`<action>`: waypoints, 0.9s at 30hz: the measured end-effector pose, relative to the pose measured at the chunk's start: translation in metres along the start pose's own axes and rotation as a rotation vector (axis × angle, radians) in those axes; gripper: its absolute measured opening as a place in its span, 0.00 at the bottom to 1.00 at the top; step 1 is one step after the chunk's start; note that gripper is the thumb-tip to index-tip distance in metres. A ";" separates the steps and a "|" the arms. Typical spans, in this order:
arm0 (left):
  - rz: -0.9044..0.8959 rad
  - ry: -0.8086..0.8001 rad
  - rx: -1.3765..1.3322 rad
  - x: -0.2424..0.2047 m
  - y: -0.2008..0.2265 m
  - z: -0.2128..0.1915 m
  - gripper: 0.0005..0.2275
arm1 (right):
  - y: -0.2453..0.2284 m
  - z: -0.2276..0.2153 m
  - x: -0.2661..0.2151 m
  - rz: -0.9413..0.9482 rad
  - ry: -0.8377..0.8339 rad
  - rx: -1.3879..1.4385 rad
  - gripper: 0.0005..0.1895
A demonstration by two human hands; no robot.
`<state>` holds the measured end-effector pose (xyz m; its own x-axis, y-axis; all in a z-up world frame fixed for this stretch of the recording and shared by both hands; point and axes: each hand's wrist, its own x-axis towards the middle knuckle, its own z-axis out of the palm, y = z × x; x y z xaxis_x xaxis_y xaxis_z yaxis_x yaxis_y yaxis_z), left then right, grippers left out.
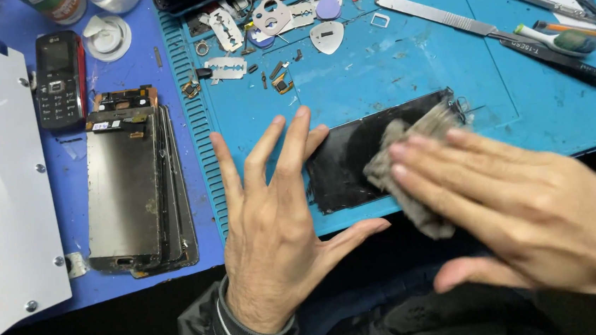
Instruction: The person scrapes old adhesive and glass residue from a phone rear panel using a precision blade, rotating the panel to work its edges. They then spray solvent onto a cloth and wipe the panel's surface repeatedly to clean it.
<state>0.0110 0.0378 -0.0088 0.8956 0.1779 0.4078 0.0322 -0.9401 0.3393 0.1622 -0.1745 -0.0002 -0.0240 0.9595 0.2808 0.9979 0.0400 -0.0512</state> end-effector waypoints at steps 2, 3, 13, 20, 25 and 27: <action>0.002 0.001 0.008 0.000 0.000 0.000 0.52 | 0.006 0.005 0.011 0.049 0.014 -0.056 0.55; 0.010 0.008 0.013 0.001 0.001 0.000 0.51 | 0.009 0.006 0.016 0.101 0.028 -0.121 0.55; 0.015 0.006 0.050 0.001 0.002 0.001 0.52 | 0.008 0.010 0.002 0.032 0.028 -0.119 0.56; -0.006 -0.002 0.048 0.000 0.004 0.003 0.54 | -0.006 0.009 -0.001 -0.027 0.057 0.072 0.51; -0.004 0.013 0.038 0.001 0.006 0.002 0.55 | 0.010 0.003 0.005 0.121 0.089 -0.118 0.53; -0.006 0.003 0.052 0.000 0.005 0.003 0.54 | 0.006 0.007 0.004 0.071 0.113 -0.053 0.54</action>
<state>0.0126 0.0320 -0.0093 0.8938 0.1844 0.4087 0.0608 -0.9529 0.2970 0.1673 -0.1684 -0.0062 0.0510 0.9215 0.3849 0.9987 -0.0448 -0.0251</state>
